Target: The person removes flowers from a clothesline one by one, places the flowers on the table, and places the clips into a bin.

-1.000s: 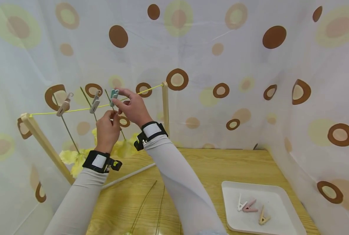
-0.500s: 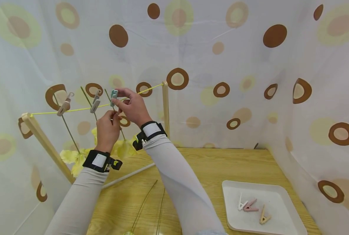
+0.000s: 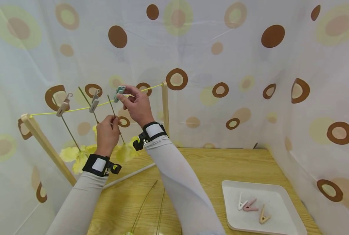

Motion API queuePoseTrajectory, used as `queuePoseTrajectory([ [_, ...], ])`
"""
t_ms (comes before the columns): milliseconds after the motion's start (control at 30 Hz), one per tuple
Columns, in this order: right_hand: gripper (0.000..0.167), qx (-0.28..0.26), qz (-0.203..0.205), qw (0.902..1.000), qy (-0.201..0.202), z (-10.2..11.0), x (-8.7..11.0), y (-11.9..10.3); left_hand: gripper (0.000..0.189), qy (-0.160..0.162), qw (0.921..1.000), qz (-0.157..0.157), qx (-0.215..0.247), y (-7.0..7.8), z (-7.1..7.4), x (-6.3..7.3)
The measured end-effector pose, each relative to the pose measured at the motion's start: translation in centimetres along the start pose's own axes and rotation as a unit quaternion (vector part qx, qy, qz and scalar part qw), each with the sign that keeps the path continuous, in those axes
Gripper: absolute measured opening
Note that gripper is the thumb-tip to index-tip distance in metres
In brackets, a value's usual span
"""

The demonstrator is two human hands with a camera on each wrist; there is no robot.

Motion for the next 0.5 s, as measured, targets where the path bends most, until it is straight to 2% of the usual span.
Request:
queuePoseTrajectory([
  [167, 0.030, -0.007, 0.018, 0.9997, 0.016, 1.8, 0.9, -0.5, 0.027, -0.007, 0.9997, -0.020, -0.011, 0.1, -0.3, 1.2],
  [300, 0.030, -0.012, 0.013, 0.9996, 0.024, 3.4, 2.4, -1.3, 0.027, -0.019, 0.9992, -0.034, -0.013, 0.2, -0.6, 2.5],
  [500, 0.028, 0.007, 0.002, 0.9986, 0.052, 6.9, 5.3, -1.7, 0.024, -0.064, 0.9951, -0.069, -0.029, 0.1, -2.1, 5.1],
])
Point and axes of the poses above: each hand's wrist, its own x-axis away from the middle knuckle, its own z-axis out of the back of the hand, y = z × x, the point moved 10 cm from there along -x, towards the middle knuckle, and after that the axes turned 5 degrees about -z, right-handed, at the moved point
